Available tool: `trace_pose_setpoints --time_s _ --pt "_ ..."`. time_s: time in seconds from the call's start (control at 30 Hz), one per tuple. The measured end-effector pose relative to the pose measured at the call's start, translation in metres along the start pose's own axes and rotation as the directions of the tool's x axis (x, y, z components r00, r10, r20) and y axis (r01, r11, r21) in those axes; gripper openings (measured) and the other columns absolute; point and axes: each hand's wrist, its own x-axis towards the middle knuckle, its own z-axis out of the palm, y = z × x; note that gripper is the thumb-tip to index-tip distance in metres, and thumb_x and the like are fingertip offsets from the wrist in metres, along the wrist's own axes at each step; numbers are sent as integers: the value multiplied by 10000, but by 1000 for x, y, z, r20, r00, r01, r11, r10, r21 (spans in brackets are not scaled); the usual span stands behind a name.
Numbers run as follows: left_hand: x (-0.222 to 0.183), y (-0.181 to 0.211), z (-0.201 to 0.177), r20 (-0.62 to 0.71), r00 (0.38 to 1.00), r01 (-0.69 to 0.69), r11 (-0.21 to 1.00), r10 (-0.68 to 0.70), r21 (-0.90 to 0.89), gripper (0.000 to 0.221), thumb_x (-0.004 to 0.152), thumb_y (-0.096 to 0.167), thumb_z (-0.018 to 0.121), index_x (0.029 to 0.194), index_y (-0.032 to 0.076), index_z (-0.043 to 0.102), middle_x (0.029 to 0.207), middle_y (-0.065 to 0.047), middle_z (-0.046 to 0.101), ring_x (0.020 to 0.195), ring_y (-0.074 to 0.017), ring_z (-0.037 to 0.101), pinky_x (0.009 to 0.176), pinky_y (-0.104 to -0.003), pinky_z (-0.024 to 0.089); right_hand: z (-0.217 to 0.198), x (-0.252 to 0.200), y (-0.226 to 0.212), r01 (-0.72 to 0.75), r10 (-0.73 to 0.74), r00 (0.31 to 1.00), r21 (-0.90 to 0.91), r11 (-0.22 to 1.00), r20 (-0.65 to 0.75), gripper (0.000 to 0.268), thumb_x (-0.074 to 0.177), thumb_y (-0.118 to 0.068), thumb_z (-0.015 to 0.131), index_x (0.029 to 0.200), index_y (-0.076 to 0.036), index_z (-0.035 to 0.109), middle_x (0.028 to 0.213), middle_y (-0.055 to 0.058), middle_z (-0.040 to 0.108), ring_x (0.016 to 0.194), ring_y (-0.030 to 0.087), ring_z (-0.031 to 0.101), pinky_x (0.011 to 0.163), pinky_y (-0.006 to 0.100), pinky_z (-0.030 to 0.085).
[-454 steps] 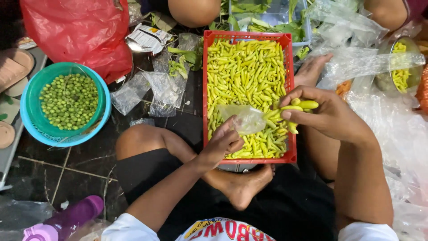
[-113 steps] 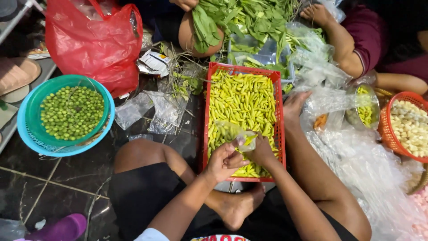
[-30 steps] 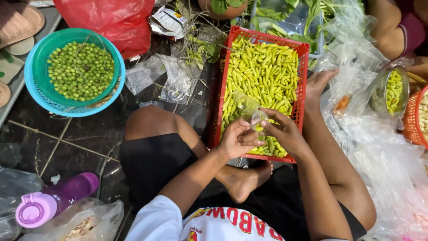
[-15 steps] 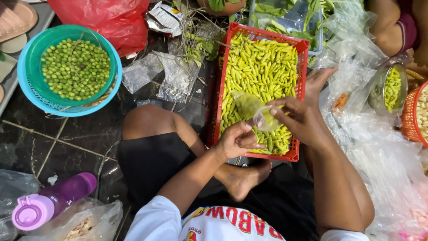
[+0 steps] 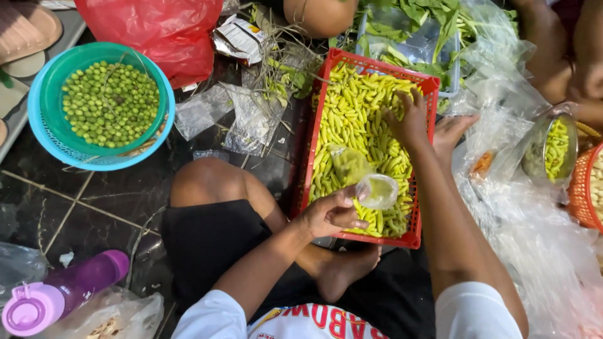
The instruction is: The person is sitting on the floor, picking up small green peppers from a red plastic crate and packing them into small clear plastic bags.
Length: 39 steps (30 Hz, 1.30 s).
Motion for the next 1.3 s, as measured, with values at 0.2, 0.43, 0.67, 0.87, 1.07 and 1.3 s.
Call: trace_pose_setpoints --time_s 0.2,0.43,0.67,0.87,1.07,1.3 --pt "3 4 -1 20 1000 14 1000 -14 22 310 961 137 488 1265 163 539 425 146 289 375 29 251 901 -301 401 15 17 -43 -305 369 902 -274 912 225 950 854 -652 734 1626 -222 385 1677 204 130 1524 505 143 1160 730 286" --pt "7 9 18 -6 1000 28 998 -28 59 259 955 118 524 1214 141 522 417 151 312 372 40 265 863 -271 416 56 -56 -18 11 -12 1000 -487 874 2 481 958 -462 669 1332 -161 628 1163 80 560 1108 392 538 878 521 547" --pt "-4 13 17 -39 999 23 996 -20 83 322 954 109 512 1273 151 526 419 147 272 360 31 245 864 -268 430 -45 -37 -26 -162 382 922 841 517 -57 786 1130 -726 245 1674 -233 -36 1744 81 3 1621 319 -40 1333 460 21" --pt "-2 15 28 -28 999 25 992 -22 122 262 954 111 523 1209 168 522 421 145 270 355 26 245 891 -283 428 -54 -88 -72 -143 156 943 -65 988 295 393 859 -405 807 1183 -201 716 1014 124 739 1048 364 697 884 500 565" --pt "-6 16 28 -18 1000 8 986 -5 168 253 971 111 519 1216 174 514 426 155 275 366 44 261 869 -245 426 -179 -112 -156 -375 257 863 212 902 435 326 853 -221 835 1112 -40 753 782 196 774 653 264 761 712 379 587" --pt "-8 3 13 -65 995 77 996 -73 53 432 1010 125 640 1424 120 516 545 94 236 470 -28 208 911 -279 503 -209 -129 -193 -190 148 905 68 980 399 240 838 -225 831 1033 -109 753 821 8 762 669 101 616 629 265 467"
